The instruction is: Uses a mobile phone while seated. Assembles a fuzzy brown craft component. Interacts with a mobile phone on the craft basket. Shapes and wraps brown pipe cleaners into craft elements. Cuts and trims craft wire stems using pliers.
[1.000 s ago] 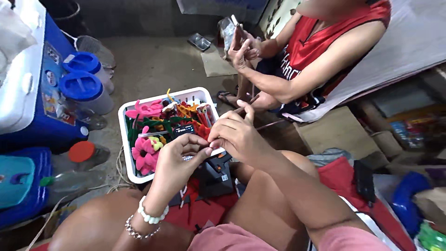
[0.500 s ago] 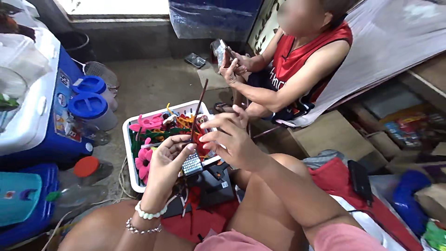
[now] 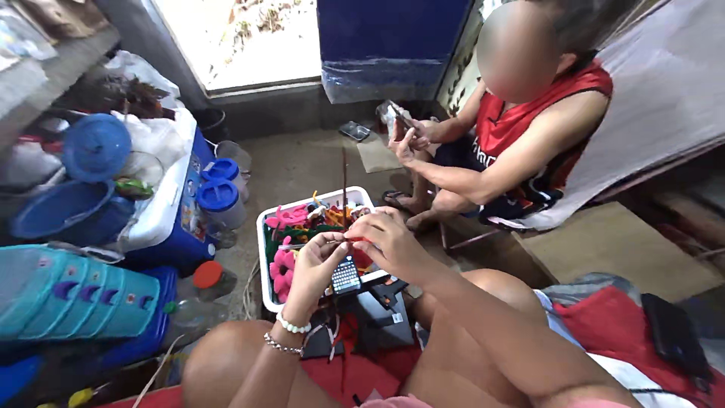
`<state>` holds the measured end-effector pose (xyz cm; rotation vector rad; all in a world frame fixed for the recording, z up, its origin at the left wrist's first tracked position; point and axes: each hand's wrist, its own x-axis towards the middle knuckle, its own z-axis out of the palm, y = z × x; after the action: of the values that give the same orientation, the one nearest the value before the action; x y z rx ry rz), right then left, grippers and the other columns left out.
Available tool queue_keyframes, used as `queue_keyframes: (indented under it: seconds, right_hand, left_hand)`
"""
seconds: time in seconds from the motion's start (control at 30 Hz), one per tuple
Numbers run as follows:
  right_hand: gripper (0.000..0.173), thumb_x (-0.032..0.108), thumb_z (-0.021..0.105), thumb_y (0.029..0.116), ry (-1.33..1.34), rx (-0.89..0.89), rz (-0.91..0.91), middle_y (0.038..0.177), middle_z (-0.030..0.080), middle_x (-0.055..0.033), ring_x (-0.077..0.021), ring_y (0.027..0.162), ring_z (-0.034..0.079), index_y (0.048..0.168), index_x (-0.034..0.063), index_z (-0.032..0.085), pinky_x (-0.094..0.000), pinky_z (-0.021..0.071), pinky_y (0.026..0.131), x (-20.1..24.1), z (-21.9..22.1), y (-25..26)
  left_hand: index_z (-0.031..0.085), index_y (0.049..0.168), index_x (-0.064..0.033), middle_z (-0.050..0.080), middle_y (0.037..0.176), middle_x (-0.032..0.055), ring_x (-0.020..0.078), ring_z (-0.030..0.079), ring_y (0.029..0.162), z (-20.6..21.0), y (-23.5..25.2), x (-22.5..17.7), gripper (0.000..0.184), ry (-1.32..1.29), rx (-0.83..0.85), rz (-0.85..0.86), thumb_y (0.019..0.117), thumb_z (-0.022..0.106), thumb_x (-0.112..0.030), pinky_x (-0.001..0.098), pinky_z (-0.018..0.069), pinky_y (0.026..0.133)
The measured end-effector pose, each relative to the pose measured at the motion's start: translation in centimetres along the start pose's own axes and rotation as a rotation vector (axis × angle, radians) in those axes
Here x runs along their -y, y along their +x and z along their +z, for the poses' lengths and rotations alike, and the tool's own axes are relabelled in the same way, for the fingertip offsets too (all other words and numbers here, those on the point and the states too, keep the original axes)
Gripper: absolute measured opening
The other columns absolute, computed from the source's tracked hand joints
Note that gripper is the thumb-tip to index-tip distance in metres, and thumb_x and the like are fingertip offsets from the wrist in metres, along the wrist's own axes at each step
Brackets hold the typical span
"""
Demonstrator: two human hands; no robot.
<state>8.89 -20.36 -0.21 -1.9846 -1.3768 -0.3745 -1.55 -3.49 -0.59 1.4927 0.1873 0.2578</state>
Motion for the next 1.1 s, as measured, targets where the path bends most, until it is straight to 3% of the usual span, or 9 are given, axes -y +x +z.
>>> queue_keyframes:
  seconds: [0.1, 0.27, 0.33, 0.4, 0.57, 0.67, 0.8, 1.03, 1.1]
  right_hand:
    - [0.023, 0.021, 0.059, 0.1034, -0.010, 0.031, -0.014, 0.106, 0.075, -0.0060, -0.0240, 0.104, 0.071, 0.120, 0.0153, 0.074, -0.0549, 0.0445, 0.107, -0.3, 0.1, -0.2]
    - [0.032, 0.020, 0.060, 0.1036, 0.010, 0.061, -0.063, 0.113, 0.075, -0.0062, -0.0242, 0.107, 0.071, 0.134, 0.0162, 0.067, -0.0539, 0.0460, 0.107, -0.4, -0.3, -0.2]
    - [0.034, 0.022, 0.061, 0.1027, -0.003, 0.015, -0.039, 0.121, 0.073, -0.0052, -0.0237, 0.113, 0.069, 0.136, 0.0164, 0.066, -0.0514, 0.0477, 0.106, -2.4, -1.7, 0.6]
    - [0.038, 0.023, 0.063, 0.1012, -0.088, -0.017, 0.113, 0.133, 0.069, -0.0059, -0.0272, 0.122, 0.065, 0.138, 0.0144, 0.064, -0.0532, 0.0467, 0.108, -7.7, -3.6, 1.6]
    - [0.055, 0.017, 0.072, 0.0943, -0.268, -0.126, 0.823, 0.147, 0.049, -0.0316, -0.0516, 0.135, 0.049, 0.142, -0.0039, 0.055, -0.0699, 0.0395, 0.109, -23.6, -7.4, -2.0]
    - [0.076, 0.016, 0.074, 0.0914, -0.395, 0.110, 1.029, 0.163, 0.031, -0.0276, -0.0450, 0.153, 0.027, 0.156, -0.0013, 0.038, -0.0645, 0.0173, 0.123, -25.1, -7.4, -4.6]
    - [0.062, 0.016, 0.075, 0.0918, -0.437, -0.016, 1.022, 0.154, 0.041, -0.0327, -0.0510, 0.147, 0.033, 0.146, -0.0024, 0.052, -0.0741, 0.0193, 0.116, -22.5, -7.0, -2.3]
    - [0.053, 0.018, 0.073, 0.0941, -0.456, 0.049, 1.168, 0.144, 0.050, -0.0327, -0.0497, 0.139, 0.044, 0.139, -0.0061, 0.056, -0.0694, 0.0312, 0.112, -22.7, -7.7, -2.8]
    - [0.036, 0.009, 0.068, 0.0936, -0.493, -0.015, 1.130, 0.132, 0.058, -0.0331, -0.0508, 0.130, 0.052, 0.126, -0.0070, 0.065, -0.0686, 0.0383, 0.106, -22.7, -8.1, -2.9]
  left_hand:
    - [0.054, 0.134, 0.0040, 0.076, 0.103, 0.0094, 0.0164, 0.075, 0.090, -0.1, 0.0, 0.4, 0.042, 0.138, 0.017, 0.067, 0.0954, 0.067, -0.006, 0.0337, 0.0628, 0.085]
    - [0.064, 0.122, 0.0007, 0.077, 0.098, 0.0049, 0.0123, 0.075, 0.087, -0.1, 0.0, 1.0, 0.030, 0.249, -0.004, 0.159, 0.0945, 0.071, -0.008, 0.0297, 0.0629, 0.082]
    - [0.064, 0.124, 0.0029, 0.076, 0.102, 0.0087, 0.0157, 0.075, 0.088, -0.1, 0.2, 0.8, 0.030, 0.199, -0.039, 0.140, 0.0958, 0.068, -0.006, 0.0314, 0.0632, 0.083]
    - [0.061, 0.126, 0.0058, 0.076, 0.103, 0.0110, 0.0178, 0.075, 0.091, -0.1, 0.2, 0.2, 0.029, 0.114, -0.073, 0.089, 0.0980, 0.064, -0.003, 0.0324, 0.0620, 0.086]
    - [0.060, 0.127, 0.0082, 0.076, 0.105, 0.0140, 0.0202, 0.075, 0.095, -0.2, 0.6, 0.0, 0.028, -0.076, -0.140, 0.022, 0.1004, 0.060, -0.001, 0.0332, 0.0603, 0.091]
    - [0.062, 0.124, 0.0066, 0.076, 0.104, 0.0128, 0.0168, 0.074, 0.093, -0.2, 0.6, 0.1, 0.024, -0.145, -0.198, -0.057, 0.1016, 0.058, -0.001, 0.0288, 0.0595, 0.087]
    - [0.064, 0.120, 0.0047, 0.076, 0.105, 0.0116, 0.0121, 0.072, 0.088, -0.5, 0.7, 0.1, 0.020, -0.200, -0.255, -0.122, 0.1041, 0.054, -0.003, 0.0229, 0.0573, 0.077]
    - [0.064, 0.120, 0.0034, 0.076, 0.106, 0.0112, 0.0115, 0.072, 0.088, -0.6, 0.6, 0.4, 0.020, -0.239, -0.241, -0.127, 0.1047, 0.054, -0.004, 0.0222, 0.0571, 0.076]
    - [0.064, 0.120, 0.0032, 0.076, 0.106, 0.0108, 0.0108, 0.072, 0.086, -0.5, 0.6, 0.3, 0.020, -0.240, -0.237, -0.133, 0.1050, 0.053, -0.004, 0.0215, 0.0568, 0.074]
